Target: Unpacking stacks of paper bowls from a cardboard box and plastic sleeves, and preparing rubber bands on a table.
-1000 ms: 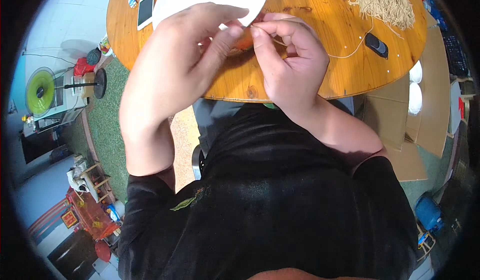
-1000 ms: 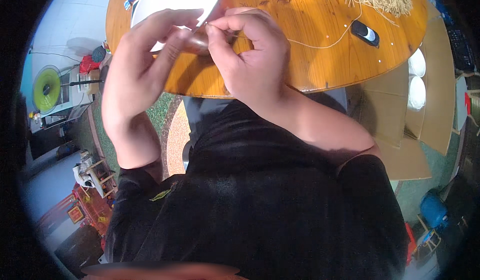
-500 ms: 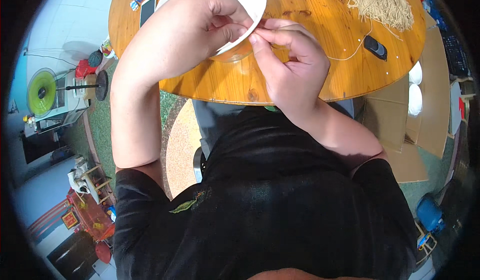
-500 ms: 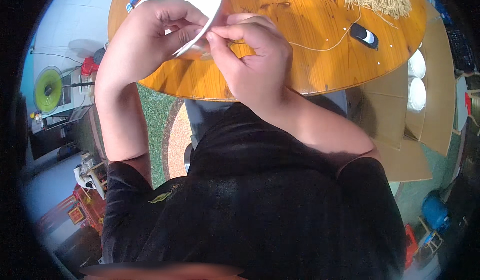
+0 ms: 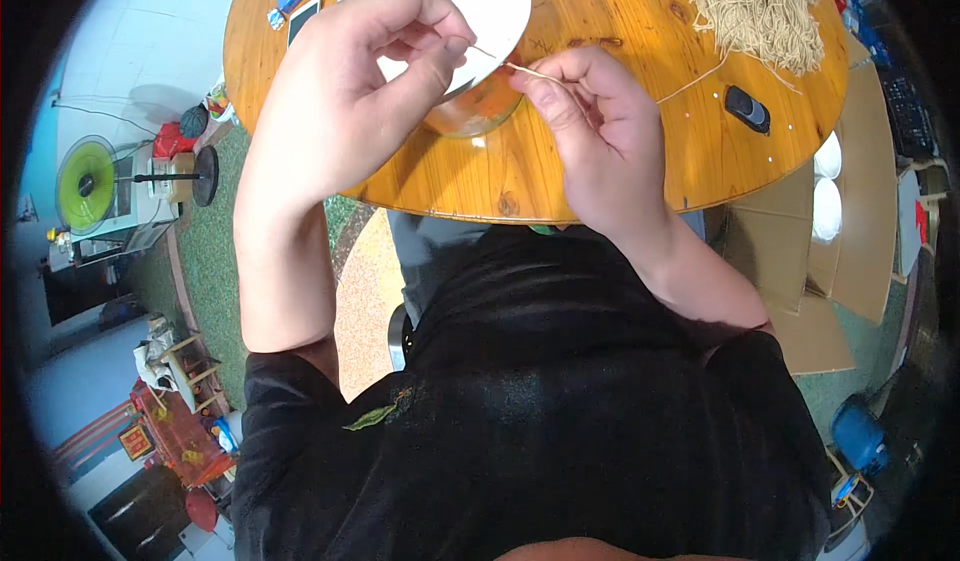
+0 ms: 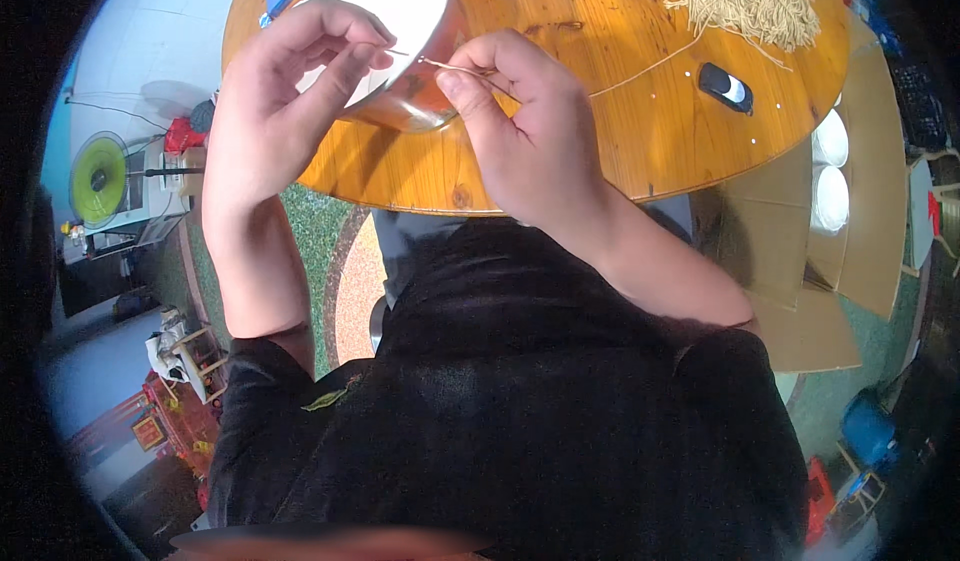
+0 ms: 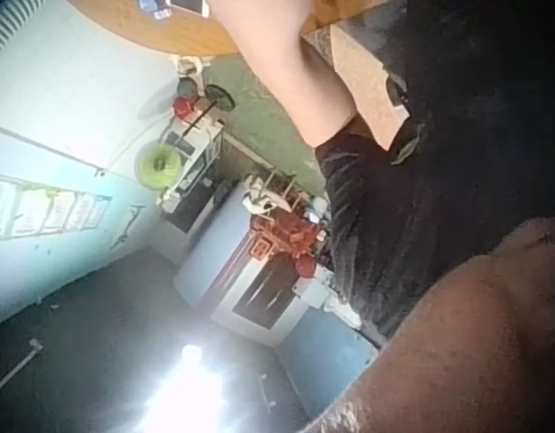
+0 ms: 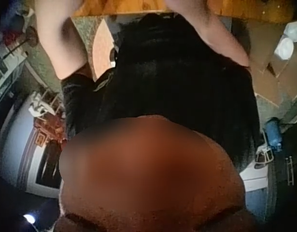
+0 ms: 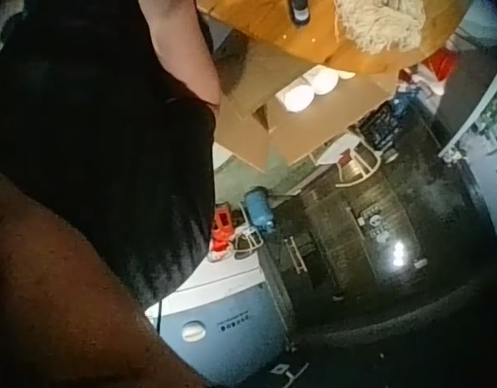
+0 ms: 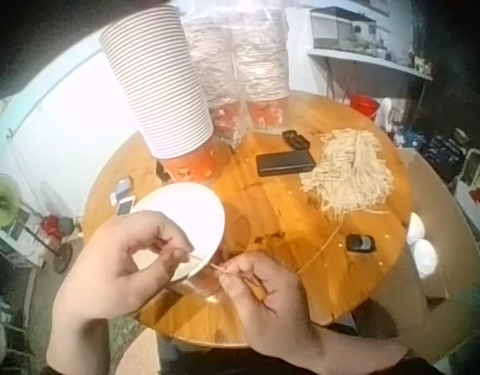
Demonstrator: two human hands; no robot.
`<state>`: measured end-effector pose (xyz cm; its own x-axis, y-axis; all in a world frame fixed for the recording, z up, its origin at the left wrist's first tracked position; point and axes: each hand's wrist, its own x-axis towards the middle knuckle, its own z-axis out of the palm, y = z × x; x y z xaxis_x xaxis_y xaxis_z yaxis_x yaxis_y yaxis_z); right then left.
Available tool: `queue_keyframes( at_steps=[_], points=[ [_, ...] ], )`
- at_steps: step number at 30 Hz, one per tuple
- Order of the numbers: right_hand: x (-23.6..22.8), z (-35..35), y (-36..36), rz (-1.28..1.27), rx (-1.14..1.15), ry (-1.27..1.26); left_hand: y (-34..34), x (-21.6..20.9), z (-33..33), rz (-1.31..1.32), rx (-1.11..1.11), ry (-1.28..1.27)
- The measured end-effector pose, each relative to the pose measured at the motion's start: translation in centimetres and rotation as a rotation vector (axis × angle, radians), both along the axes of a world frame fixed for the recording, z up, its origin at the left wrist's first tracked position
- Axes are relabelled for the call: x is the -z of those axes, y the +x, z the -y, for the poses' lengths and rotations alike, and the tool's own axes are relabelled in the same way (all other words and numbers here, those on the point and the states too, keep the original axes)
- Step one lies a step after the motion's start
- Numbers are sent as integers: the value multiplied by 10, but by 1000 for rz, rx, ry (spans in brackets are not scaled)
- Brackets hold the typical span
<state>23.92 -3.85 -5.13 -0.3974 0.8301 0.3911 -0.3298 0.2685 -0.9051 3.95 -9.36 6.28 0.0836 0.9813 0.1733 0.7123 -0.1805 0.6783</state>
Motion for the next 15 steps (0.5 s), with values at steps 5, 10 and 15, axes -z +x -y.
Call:
queue_keyframes(
  at_steps=[5,10,15],
  points=[
    [-2,-4,0,43,31,89,15,6,4,107,21,145],
    [-4,-5,-1,66,38,133,25,15,6,242,0,210],
    [-13,-8,6,114,-48,138,27,14,6,207,-17,193]
  ],
)
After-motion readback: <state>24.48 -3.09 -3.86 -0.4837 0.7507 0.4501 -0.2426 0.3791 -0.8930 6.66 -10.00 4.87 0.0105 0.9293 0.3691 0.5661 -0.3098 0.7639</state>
